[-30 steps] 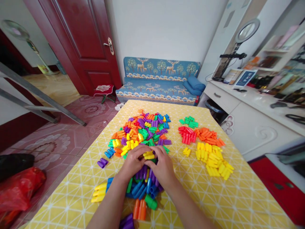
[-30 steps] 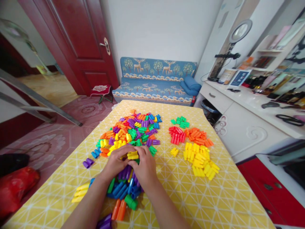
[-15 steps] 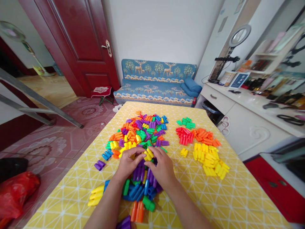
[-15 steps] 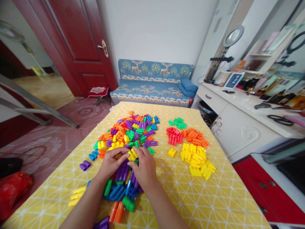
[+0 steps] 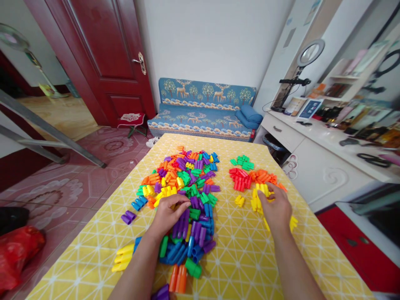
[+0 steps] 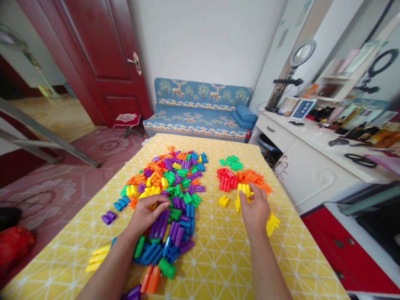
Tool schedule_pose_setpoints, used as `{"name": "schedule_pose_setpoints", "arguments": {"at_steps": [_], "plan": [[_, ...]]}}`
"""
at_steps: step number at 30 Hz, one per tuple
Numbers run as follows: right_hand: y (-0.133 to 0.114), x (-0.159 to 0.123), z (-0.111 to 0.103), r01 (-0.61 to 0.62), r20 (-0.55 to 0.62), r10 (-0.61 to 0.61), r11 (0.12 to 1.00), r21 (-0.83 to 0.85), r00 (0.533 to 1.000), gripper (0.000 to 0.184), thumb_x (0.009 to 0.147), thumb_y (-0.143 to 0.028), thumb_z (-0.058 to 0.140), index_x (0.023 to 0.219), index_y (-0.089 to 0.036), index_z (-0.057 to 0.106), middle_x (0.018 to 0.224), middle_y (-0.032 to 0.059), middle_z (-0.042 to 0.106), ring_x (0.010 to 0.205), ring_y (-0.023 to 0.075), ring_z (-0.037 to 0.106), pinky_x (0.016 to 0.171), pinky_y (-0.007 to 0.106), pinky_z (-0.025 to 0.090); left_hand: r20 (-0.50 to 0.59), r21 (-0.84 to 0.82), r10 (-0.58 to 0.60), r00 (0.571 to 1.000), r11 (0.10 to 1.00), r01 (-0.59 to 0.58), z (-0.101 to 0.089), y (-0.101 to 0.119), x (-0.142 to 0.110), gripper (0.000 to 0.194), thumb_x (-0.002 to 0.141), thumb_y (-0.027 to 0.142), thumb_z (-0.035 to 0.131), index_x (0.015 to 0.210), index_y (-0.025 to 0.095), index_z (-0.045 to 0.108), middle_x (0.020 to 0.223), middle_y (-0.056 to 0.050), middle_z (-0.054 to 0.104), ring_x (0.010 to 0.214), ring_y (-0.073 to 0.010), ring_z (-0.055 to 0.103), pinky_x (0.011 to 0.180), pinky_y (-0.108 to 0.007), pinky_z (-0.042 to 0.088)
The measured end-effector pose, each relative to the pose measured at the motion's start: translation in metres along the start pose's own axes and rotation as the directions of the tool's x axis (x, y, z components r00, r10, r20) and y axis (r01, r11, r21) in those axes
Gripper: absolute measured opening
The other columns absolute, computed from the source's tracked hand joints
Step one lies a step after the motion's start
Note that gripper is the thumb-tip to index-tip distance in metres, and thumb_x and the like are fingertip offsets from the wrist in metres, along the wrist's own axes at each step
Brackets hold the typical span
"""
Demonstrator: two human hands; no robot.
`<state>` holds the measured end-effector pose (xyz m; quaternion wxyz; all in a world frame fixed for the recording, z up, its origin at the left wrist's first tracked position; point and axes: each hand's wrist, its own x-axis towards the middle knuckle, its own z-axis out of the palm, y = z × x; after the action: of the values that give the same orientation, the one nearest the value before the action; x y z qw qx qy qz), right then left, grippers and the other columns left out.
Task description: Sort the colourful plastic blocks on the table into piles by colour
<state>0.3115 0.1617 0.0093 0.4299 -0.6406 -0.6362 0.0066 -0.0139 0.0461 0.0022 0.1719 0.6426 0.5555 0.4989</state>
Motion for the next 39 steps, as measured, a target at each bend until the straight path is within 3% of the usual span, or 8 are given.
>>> {"name": "schedule_pose_setpoints", "arguments": {"at_steps": [4,9,15,18,22,25,32,39], "plan": [[0.034,0.012,-0.006,-0.059,0.104,0.093,0.954,-0.293,0.99,0.045,0.082,-0.045,0.052,0.116,-0.018,0.067,0.104,0.0104,0.066,0.081,0.0238,0.06,0.068,0.035,0.044,-0.018,0.012,0.002,1.0,1.0,-0.002,0.001,-0.004,0.0,0.012,0.085,0.027,0.064,0.081,0.018,0.071,0.078,-0.003,0.073,0.073,-0.0158,0.069,0.069,-0.024,0.053],[0.042,0.007,-0.005,-0.008,0.138,0.069,0.916,-0.401,0.988,0.042,0.085,-0.044,0.05,0.113,-0.02,0.07,0.104,0.0102,0.067,0.087,0.0252,0.06,0.069,0.034,0.042,-0.034,0.029,0.005,0.999,1.0,-0.004,0.0,-0.004,0.0,0.012,0.085,0.027,0.065,0.08,0.018,0.071,0.077,-0.002,0.073,0.073,-0.0154,0.069,0.07,-0.024,0.052],[0.029,-0.004,-0.002,0.106,-0.05,-0.129,0.942,-0.319,0.99,0.039,0.085,-0.042,0.052,0.104,-0.016,0.073,0.103,0.0116,0.066,0.09,0.0255,0.056,0.078,0.036,0.041,-0.025,0.032,0.007,1.0,0.999,-0.006,0.0,-0.002,-0.001,0.013,0.086,0.028,0.064,0.08,0.018,0.071,0.076,-0.003,0.073,0.072,-0.0158,0.069,0.069,-0.025,0.053],[0.009,-0.016,0.006,0.294,0.067,-0.287,0.928,-0.228,0.956,0.029,0.084,-0.042,0.058,0.1,-0.024,0.074,0.104,0.0061,0.069,0.094,0.0256,0.054,0.083,0.039,0.037,-0.027,0.035,-0.004,1.0,0.999,0.005,0.0,-0.002,-0.001,0.015,0.086,0.029,0.063,0.08,0.018,0.071,0.076,-0.003,0.074,0.072,-0.0164,0.069,0.069,-0.025,0.053],[-0.009,-0.031,0.02,0.465,0.295,-0.404,0.866,-0.181,0.866,0.027,0.08,-0.037,0.066,0.105,-0.032,0.072,0.116,0.0027,0.067,0.11,0.03,0.048,0.089,0.044,0.032,-0.023,0.031,-0.028,0.999,0.999,0.028,0.0,-0.001,-0.001,0.016,0.086,0.03,0.063,0.08,0.018,0.071,0.077,-0.003,0.074,0.073,-0.0172,0.069,0.07,-0.026,0.053],[-0.007,-0.034,0.026,0.485,0.327,-0.41,0.853,-0.195,0.852,0.026,0.08,-0.027,0.065,0.104,-0.031,0.073,0.113,0.0038,0.069,0.112,0.0307,0.046,0.093,0.048,0.028,-0.021,0.027,-0.034,0.999,0.999,0.034,-0.001,-0.001,0.0,0.016,0.086,0.031,0.062,0.08,0.018,0.071,0.077,-0.004,0.074,0.073,-0.0174,0.069,0.071,-0.027,0.053],[0.004,-0.031,0.021,0.444,0.271,-0.368,0.838,-0.318,0.889,0.019,0.074,-0.021,0.06,0.086,-0.024,0.075,0.102,0.0081,0.07,0.104,0.0312,0.047,0.096,0.053,0.024,-0.019,0.019,-0.036,0.999,0.999,0.036,0.0,-0.002,0.0,0.014,0.086,0.028,0.063,0.08,0.018,0.071,0.076,-0.003,0.073,0.072,-0.0165,0.069,0.068,-0.025,0.053],[-0.02,-0.042,0.023,0.445,0.21,-0.403,0.868,-0.221,0.891,0.02,0.079,-0.026,0.06,0.091,-0.024,0.074,0.112,0.0081,0.066,0.111,0.0318,0.046,0.097,0.054,0.028,-0.06,0.049,-0.042,0.997,0.998,0.045,-0.008,0.0,0.001,0.016,0.087,0.03,0.06,0.083,0.018,0.071,0.082,-0.004,0.074,0.077,-0.0175,0.068,0.074,-0.028,0.053]]}}
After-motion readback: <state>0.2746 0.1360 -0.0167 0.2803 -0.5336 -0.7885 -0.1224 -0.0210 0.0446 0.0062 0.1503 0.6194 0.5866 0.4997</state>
